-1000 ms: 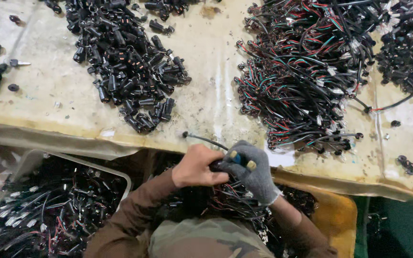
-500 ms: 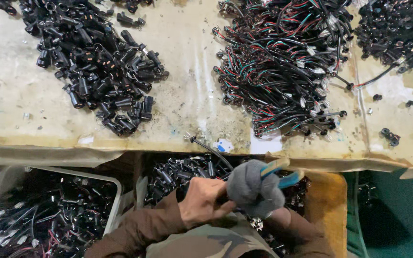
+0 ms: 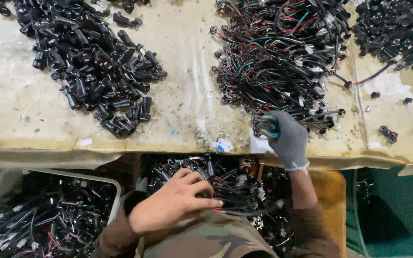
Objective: The person repeatedly picks up small black cylindrical components and wire harnesses from a table, inserts the components into the harness ends, and places the assembled units into a bin below. The process is continuous and repetitive throughout the clip.
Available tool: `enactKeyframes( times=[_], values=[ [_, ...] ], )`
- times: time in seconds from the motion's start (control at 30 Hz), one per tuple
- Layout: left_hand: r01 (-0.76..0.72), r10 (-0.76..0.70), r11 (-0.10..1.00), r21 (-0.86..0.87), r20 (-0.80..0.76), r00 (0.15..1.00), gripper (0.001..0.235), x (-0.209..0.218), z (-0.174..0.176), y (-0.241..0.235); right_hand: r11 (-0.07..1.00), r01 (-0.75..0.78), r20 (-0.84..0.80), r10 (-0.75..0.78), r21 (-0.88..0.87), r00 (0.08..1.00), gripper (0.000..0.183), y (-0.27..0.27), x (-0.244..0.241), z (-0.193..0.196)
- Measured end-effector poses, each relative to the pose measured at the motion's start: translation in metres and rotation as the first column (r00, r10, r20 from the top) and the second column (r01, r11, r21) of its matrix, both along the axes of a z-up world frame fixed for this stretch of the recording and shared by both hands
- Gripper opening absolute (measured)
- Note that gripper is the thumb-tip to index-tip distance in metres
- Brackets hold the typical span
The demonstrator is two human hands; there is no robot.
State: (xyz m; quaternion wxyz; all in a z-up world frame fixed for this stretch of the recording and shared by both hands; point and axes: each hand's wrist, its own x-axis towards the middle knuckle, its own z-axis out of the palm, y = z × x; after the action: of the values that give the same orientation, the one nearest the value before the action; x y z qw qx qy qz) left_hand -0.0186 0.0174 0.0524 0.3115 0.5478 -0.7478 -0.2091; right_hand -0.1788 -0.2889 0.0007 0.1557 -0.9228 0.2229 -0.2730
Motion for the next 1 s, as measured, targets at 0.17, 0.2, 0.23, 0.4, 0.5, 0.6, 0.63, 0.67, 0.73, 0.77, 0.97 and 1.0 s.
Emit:
enactKeyframes(
  times=[0.17,0.2,0.23,0.4,0.5,0.6,0.63,0.67,0.73,0.77,0.97,1.0],
  values=[
    [0.069,-0.068,0.997,0.028,-0.036,0.997,0.052,-0.009,-0.031,-0.009,0.983,-0.103,-0.293,0.055,-0.151,0.955,0.037,-0.024,0.008,-0.034],
    [0.082,-0.079,0.997,0.014,-0.138,0.987,0.052,-0.002,-0.038,-0.008,0.991,-0.129,-0.154,0.121,-0.044,0.981,0.031,-0.025,0.011,-0.034],
    [-0.034,0.033,0.999,-0.002,-0.189,0.981,0.050,0.010,-0.046,-0.007,0.984,-0.168,-0.009,0.169,0.063,0.986,0.028,-0.026,0.014,-0.030],
    [-0.877,0.945,0.298,-0.377,-0.013,0.327,0.050,0.088,-0.093,-0.035,0.504,-0.384,0.562,-0.267,0.774,0.783,0.005,-0.031,0.032,0.028],
    [-0.934,0.898,0.289,-0.209,0.397,0.189,0.041,0.116,-0.118,-0.054,0.798,-0.432,0.480,0.209,0.420,0.852,0.011,0.008,0.042,0.040],
    [-0.925,0.839,0.336,-0.177,0.502,0.209,0.029,0.116,-0.138,-0.067,0.908,-0.397,-0.037,0.405,0.131,0.914,0.012,0.053,0.066,0.016],
    [-0.924,0.843,0.337,-0.183,0.495,0.209,0.028,0.113,-0.142,-0.067,0.937,-0.340,-0.184,0.348,0.079,0.919,0.012,0.061,0.076,0.005],
    [-0.923,0.848,0.338,-0.186,0.486,0.212,0.027,0.109,-0.146,-0.067,0.951,-0.290,-0.233,0.308,0.109,0.923,0.018,0.064,0.081,-0.006],
    [-0.883,0.900,0.368,-0.292,0.352,0.259,0.043,0.110,-0.147,-0.071,0.971,-0.186,-0.325,0.226,0.151,0.918,0.030,0.063,0.088,-0.024],
    [-0.859,0.917,0.374,-0.350,0.280,0.285,0.051,0.114,-0.144,-0.074,0.974,-0.180,-0.278,0.213,0.139,0.937,0.031,0.060,0.091,-0.030],
    [-0.879,0.880,0.475,-0.043,0.030,0.474,0.035,0.110,-0.118,-0.090,0.968,-0.186,-0.235,0.223,0.170,0.946,0.043,0.049,0.077,-0.049],
    [-0.868,0.862,0.475,-0.141,-0.125,0.492,0.035,0.103,-0.112,-0.090,0.962,-0.181,-0.237,0.228,0.202,0.944,0.040,0.049,0.078,-0.050]
  ],
)
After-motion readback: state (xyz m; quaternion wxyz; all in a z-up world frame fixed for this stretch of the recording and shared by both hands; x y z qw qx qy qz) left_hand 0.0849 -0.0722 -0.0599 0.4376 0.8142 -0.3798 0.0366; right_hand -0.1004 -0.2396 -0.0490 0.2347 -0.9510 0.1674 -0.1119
